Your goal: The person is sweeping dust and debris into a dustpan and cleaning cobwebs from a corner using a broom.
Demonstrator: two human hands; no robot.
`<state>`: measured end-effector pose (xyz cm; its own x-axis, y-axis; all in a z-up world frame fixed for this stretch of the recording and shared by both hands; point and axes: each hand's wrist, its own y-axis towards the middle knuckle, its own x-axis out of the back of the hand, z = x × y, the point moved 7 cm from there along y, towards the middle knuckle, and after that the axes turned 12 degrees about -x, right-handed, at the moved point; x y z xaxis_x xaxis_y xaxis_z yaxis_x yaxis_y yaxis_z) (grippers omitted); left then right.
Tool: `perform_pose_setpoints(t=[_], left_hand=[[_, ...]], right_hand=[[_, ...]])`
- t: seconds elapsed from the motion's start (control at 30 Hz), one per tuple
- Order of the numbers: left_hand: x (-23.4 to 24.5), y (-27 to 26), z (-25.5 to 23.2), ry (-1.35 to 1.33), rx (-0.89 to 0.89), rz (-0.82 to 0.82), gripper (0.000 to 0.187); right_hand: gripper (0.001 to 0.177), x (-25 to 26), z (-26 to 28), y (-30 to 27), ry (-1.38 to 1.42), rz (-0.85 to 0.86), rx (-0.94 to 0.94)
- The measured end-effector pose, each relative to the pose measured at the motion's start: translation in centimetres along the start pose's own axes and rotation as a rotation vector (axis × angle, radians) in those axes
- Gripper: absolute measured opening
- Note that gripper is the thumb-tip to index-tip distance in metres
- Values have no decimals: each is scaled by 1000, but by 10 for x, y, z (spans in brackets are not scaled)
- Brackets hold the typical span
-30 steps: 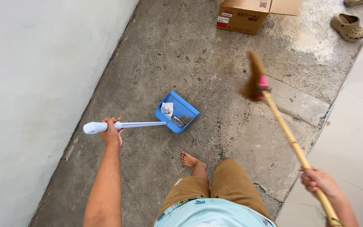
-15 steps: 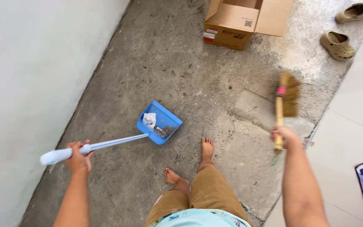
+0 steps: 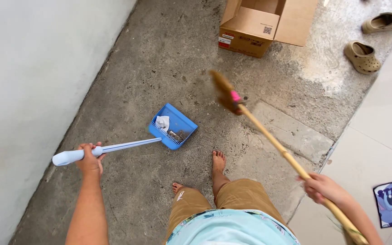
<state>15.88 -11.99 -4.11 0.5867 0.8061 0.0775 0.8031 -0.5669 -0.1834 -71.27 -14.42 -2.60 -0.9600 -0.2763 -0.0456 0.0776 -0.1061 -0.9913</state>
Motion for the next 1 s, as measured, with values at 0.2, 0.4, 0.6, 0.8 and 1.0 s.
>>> perform_pose_setpoints(t=[0.2,0.4,0.6,0.8,1.0], left_hand=[[6,-1,10,-87,1,-3,11],[4,-15,-17,-86,-16,-1,7],[17,-14,-14,-81,-4,-47,10],[23,-9,5,-68,-7,-86,7],[38,-3,26,-86,-16,-119,7]], right_hand=[[30,134,-25,36,174,-280,-11],[22,173,72,185,297,-285,23],[14,27,163,261,366,-43,109],[13,-162,139,214,-242,-157,-44],[30,-96,130,124,-354,129,80]])
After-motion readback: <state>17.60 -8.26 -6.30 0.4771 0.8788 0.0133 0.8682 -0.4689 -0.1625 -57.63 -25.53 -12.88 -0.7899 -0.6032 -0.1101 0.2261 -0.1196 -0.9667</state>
